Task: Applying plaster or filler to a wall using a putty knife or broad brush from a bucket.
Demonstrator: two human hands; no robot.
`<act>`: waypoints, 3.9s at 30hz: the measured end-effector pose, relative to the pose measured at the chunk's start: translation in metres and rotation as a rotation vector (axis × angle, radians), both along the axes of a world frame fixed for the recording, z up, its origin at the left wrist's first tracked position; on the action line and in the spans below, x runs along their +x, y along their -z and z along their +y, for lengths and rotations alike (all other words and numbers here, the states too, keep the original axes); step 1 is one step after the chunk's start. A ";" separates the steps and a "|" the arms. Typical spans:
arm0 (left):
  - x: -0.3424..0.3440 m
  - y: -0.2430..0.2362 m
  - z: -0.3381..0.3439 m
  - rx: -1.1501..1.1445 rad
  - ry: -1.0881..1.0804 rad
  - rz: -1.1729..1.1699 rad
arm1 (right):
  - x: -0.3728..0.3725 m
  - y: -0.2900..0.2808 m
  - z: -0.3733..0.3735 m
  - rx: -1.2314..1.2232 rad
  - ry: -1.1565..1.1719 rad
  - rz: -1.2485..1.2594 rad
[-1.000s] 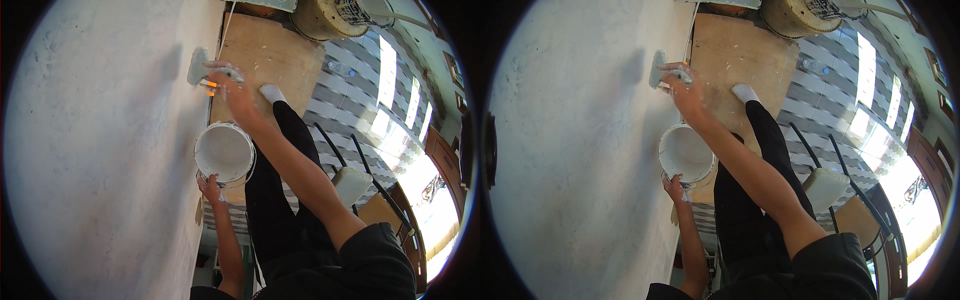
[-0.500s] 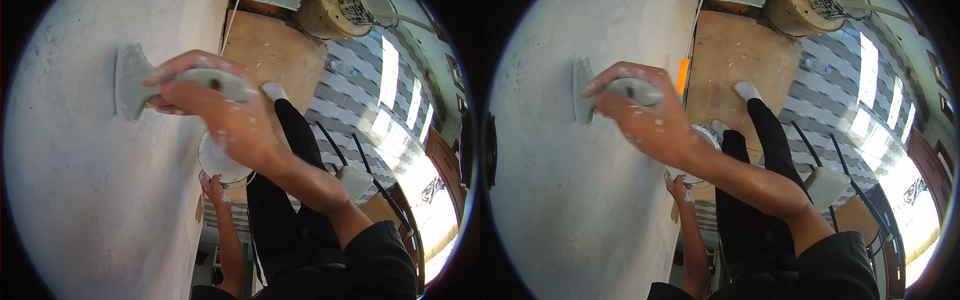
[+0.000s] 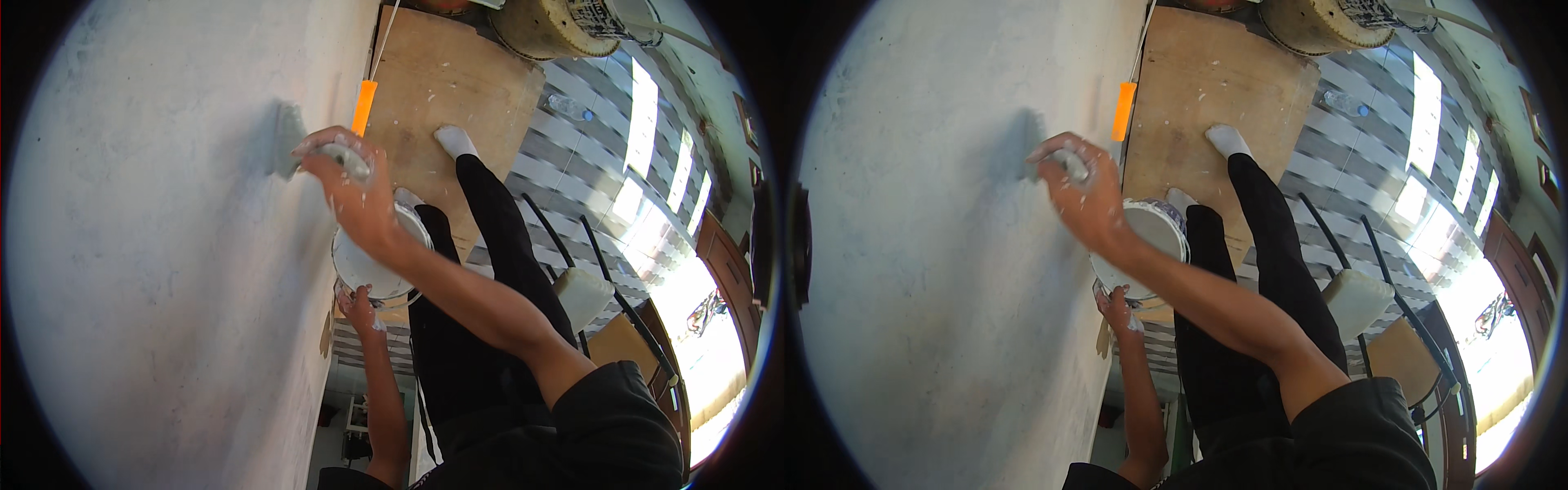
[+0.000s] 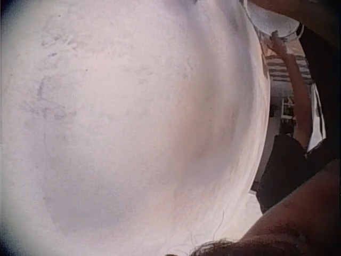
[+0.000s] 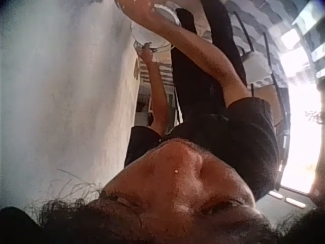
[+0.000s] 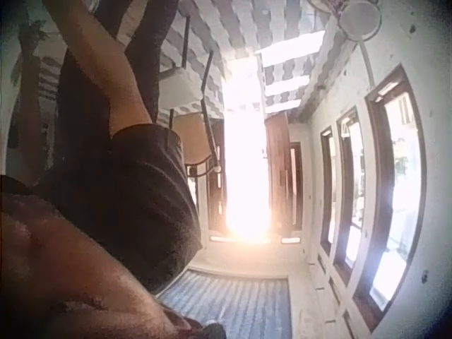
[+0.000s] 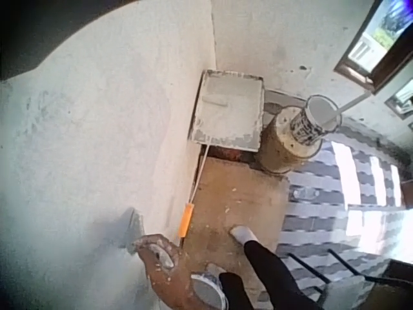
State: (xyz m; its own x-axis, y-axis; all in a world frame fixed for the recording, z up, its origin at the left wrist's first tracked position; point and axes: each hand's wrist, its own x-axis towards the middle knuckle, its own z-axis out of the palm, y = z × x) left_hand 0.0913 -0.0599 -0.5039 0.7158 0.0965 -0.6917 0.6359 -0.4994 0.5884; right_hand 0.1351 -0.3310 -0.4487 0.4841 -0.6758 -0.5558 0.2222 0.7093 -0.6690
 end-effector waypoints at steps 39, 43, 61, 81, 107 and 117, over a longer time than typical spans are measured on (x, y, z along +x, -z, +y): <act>0.007 -0.047 -0.076 -0.056 0.394 -0.176 | -0.148 -0.030 -0.013 -0.369 -0.795 0.185; 0.002 -0.039 -0.085 -0.041 0.448 -0.197 | -0.139 0.036 0.026 -0.523 -0.896 0.361; -0.004 -0.021 -0.074 -0.006 0.615 -0.322 | -0.101 0.107 0.066 -0.785 -1.578 0.200; 0.048 0.028 -0.035 -0.006 0.266 -0.280 | -0.120 0.026 -0.054 -0.034 -0.908 -0.028; 0.050 0.063 -0.047 -0.360 0.004 -0.168 | -0.034 0.003 0.064 -0.019 -0.139 -0.125; 0.027 0.048 -0.027 -0.184 0.118 -0.115 | -0.062 0.015 0.085 0.091 -0.074 -0.080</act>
